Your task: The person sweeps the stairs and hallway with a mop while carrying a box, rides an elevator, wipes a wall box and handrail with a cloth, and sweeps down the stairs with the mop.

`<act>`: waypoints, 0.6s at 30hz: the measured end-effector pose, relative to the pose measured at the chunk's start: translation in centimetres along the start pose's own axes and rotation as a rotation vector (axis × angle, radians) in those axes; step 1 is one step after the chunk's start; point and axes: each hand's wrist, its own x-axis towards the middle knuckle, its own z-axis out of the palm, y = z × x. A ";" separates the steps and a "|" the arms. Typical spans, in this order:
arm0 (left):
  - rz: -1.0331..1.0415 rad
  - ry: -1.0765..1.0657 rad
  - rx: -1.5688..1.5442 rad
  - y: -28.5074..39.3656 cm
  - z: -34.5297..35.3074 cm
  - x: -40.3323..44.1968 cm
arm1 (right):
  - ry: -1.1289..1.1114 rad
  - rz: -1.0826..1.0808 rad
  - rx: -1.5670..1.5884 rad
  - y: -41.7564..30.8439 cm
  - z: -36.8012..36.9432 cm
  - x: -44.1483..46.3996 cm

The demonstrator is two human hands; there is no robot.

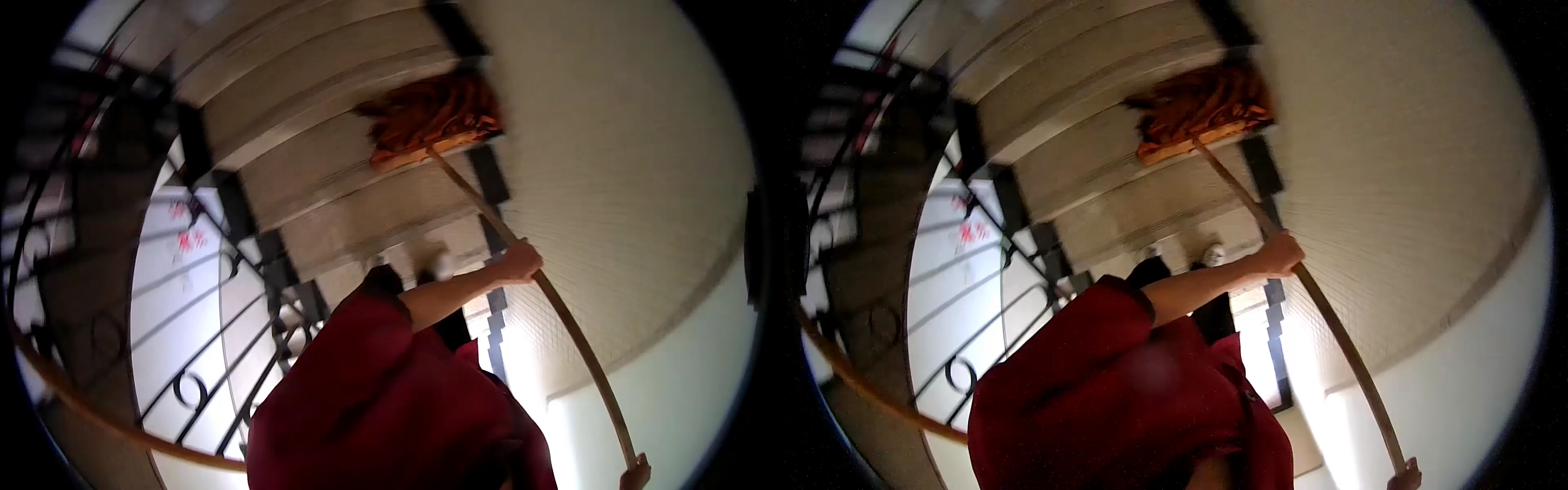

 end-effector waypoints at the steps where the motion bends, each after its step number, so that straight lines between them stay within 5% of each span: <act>1: -0.045 0.044 0.004 -0.2 -1.6 -1.8 | -0.056 -0.012 -0.090 -0.4 -2.1 1.0; 5: -0.229 0.110 0.017 0.0 -5.9 -11.4 | 0.163 -0.111 -0.138 -3.0 -6.5 1.7; 7: -0.341 0.328 -0.022 -0.4 -6.6 -17.2 | 0.282 0.038 -0.052 -6.7 -9.5 2.5; 8: -0.431 0.383 0.002 -0.9 -7.5 -20.2 | 0.829 -0.280 -0.114 -0.7 -3.1 10.6; 9: -0.534 0.473 0.038 -2.1 -7.6 -22.9 | 0.354 0.018 -0.072 -9.8 -13.9 6.5; 10: -0.671 0.556 0.069 -4.8 -8.5 -23.9 | 0.587 -0.188 -0.129 -11.8 -18.2 12.1; 11: -0.643 0.681 0.045 -5.9 -9.6 -26.6 | 0.631 -0.175 -0.090 -15.1 -20.4 13.5; 12: -0.817 0.531 0.093 -7.9 -9.5 -29.1 | 1.027 -0.348 -0.190 -17.6 -20.4 15.7; 13: -0.831 0.678 0.159 -9.5 -9.0 -31.3 | 1.178 -0.504 -0.194 -21.3 -21.8 16.1; 14: -0.824 0.829 0.219 -10.6 -8.5 -32.8 | 1.197 -0.535 -0.099 -24.3 -22.4 15.0; 16: -0.800 0.784 0.251 -7.8 -11.7 -31.6 | 1.439 -0.637 -0.146 -23.0 -21.3 14.3; 18: -0.742 0.737 0.333 -6.1 -10.9 -29.7 | 1.328 -0.666 0.034 -21.9 -16.8 13.3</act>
